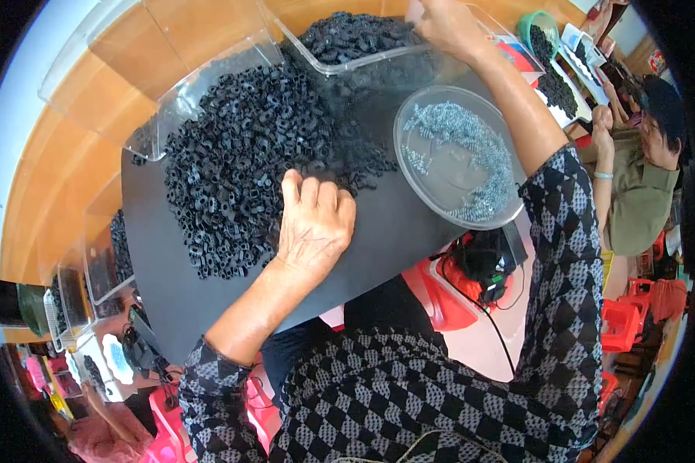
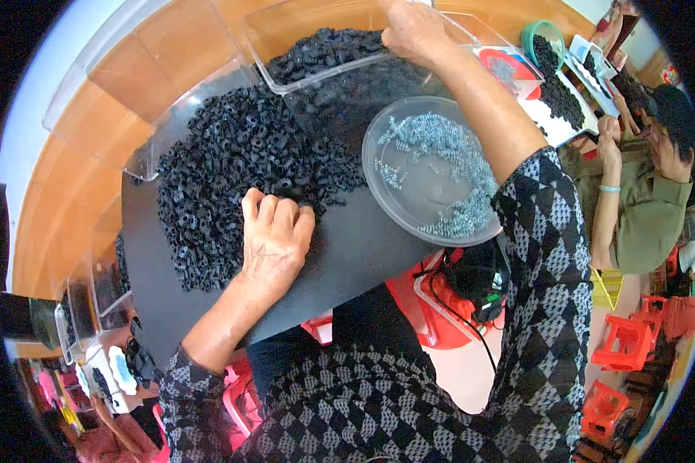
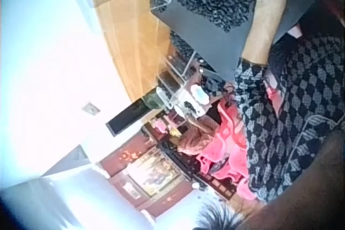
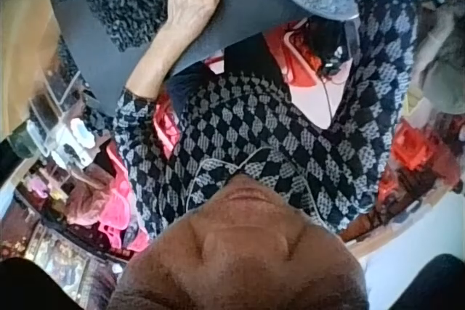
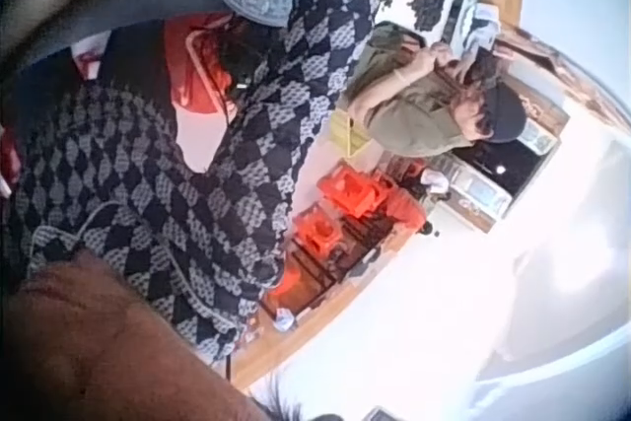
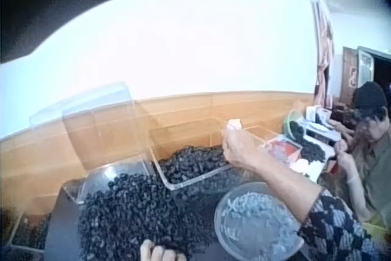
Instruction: Assembling small black plastic components by manually inserting metal pins into them.
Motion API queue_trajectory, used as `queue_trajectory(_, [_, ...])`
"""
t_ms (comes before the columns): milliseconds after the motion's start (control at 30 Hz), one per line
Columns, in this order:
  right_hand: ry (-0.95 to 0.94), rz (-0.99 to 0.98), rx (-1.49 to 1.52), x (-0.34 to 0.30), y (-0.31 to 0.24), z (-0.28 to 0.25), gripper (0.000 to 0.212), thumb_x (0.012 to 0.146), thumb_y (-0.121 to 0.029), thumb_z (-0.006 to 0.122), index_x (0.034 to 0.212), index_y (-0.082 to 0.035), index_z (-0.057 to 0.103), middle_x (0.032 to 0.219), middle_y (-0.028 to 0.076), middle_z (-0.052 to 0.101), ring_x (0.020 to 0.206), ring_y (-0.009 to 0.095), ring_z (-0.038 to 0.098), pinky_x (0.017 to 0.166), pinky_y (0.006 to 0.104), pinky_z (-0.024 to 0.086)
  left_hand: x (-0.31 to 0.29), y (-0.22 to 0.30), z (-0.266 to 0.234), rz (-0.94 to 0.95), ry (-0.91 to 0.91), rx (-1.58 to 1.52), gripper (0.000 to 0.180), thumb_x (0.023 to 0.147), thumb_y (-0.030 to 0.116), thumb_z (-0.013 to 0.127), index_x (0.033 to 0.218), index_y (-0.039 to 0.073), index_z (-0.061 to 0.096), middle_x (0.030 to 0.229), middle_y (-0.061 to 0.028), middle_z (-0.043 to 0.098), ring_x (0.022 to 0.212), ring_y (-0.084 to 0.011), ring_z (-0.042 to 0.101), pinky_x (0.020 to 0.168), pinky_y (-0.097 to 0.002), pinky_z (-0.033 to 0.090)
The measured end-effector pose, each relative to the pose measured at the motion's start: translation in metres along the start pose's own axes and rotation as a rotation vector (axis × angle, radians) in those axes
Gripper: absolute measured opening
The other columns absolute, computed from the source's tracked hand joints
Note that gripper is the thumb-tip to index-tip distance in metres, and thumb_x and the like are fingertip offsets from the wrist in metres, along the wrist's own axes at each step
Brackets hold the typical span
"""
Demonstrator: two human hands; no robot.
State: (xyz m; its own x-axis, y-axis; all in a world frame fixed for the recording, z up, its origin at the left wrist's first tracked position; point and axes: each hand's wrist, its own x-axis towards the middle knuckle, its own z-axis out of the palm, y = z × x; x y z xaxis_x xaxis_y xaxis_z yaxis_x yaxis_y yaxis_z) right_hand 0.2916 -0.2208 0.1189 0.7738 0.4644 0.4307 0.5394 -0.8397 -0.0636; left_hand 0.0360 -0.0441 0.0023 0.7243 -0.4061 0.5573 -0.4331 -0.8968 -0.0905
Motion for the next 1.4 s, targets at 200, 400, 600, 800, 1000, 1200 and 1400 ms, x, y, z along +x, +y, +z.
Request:
queue_trajectory(200, [0.669,-0.566,0.572,-0.053,-0.016,-0.010,0.014,0.076,-0.008,0.058,0.087,-0.001,0.062,0.077,0.018,0.062,0.075,0.034,0.060,0.068,0.0426,0.047,0.000,0.006,-0.024,-0.228,0.094,-0.260,0.020,0.063,0.006,0.068,0.082,0.007,0.063,0.082,-0.0041,0.058,0.080,-0.0236,0.053,0.081,-0.0410,0.037])
queue_trajectory(400, [-0.037,-0.220,0.856,-0.177,-0.089,-0.015,0.012,0.076,-0.004,0.066,0.088,-0.002,0.065,0.077,0.010,0.063,0.074,0.024,0.061,0.067,0.0326,0.048,-0.024,0.023,-0.050,-0.796,0.099,-1.076,0.020,0.073,0.001,0.074,0.091,0.001,0.066,0.086,-0.0018,0.061,0.079,-0.0102,0.054,0.072,-0.0235,0.045])
queue_trajectory(600, [-0.070,-0.230,1.120,-0.213,-0.133,0.003,0.016,0.072,0.001,0.069,0.086,-0.004,0.062,0.068,0.007,0.058,0.062,0.021,0.053,0.055,0.0306,0.043,-0.031,0.040,-0.053,-1.013,0.244,-1.453,0.020,0.076,-0.003,0.072,0.095,0.001,0.067,0.089,0.0002,0.059,0.080,-0.0085,0.053,0.075,-0.0214,0.045])
queue_trajectory(800, [0.019,-0.055,1.198,-0.227,-0.153,0.013,0.016,0.073,0.002,0.069,0.086,-0.004,0.061,0.068,0.007,0.056,0.058,0.020,0.054,0.051,0.0300,0.042,-0.035,0.050,-0.046,-1.121,0.494,-1.608,0.027,0.074,-0.005,0.072,0.100,0.001,0.067,0.091,0.0003,0.058,0.084,-0.0080,0.053,0.079,-0.0208,0.044])
queue_trajectory(1000, [0.057,-0.231,1.070,-0.234,-0.139,0.024,0.015,0.072,-0.001,0.070,0.085,-0.002,0.062,0.070,0.007,0.056,0.060,0.022,0.053,0.055,0.0323,0.041,-0.043,0.055,-0.040,-1.096,0.349,-1.385,0.025,0.075,-0.001,0.073,0.099,-0.001,0.068,0.083,0.0001,0.054,0.078,-0.0087,0.048,0.071,-0.0197,0.040])
queue_trajectory(1200, [0.113,-0.160,0.473,-0.202,-0.050,0.005,0.007,0.072,-0.005,0.065,0.079,-0.004,0.063,0.070,0.011,0.058,0.071,0.031,0.056,0.063,0.0409,0.046,-0.056,0.055,-0.046,-1.096,0.318,-1.369,0.019,0.077,0.000,0.072,0.095,-0.002,0.065,0.087,-0.0001,0.055,0.075,-0.0067,0.049,0.070,-0.0185,0.041])
queue_trajectory(1400, [-0.106,-0.082,0.424,-0.194,-0.020,0.027,0.010,0.071,-0.009,0.067,0.079,-0.004,0.064,0.072,0.011,0.060,0.075,0.031,0.056,0.066,0.0404,0.045,-0.054,0.064,-0.036,-1.042,0.227,-1.434,0.016,0.078,0.000,0.071,0.094,-0.002,0.065,0.087,-0.0011,0.057,0.075,-0.0067,0.051,0.067,-0.0188,0.042])
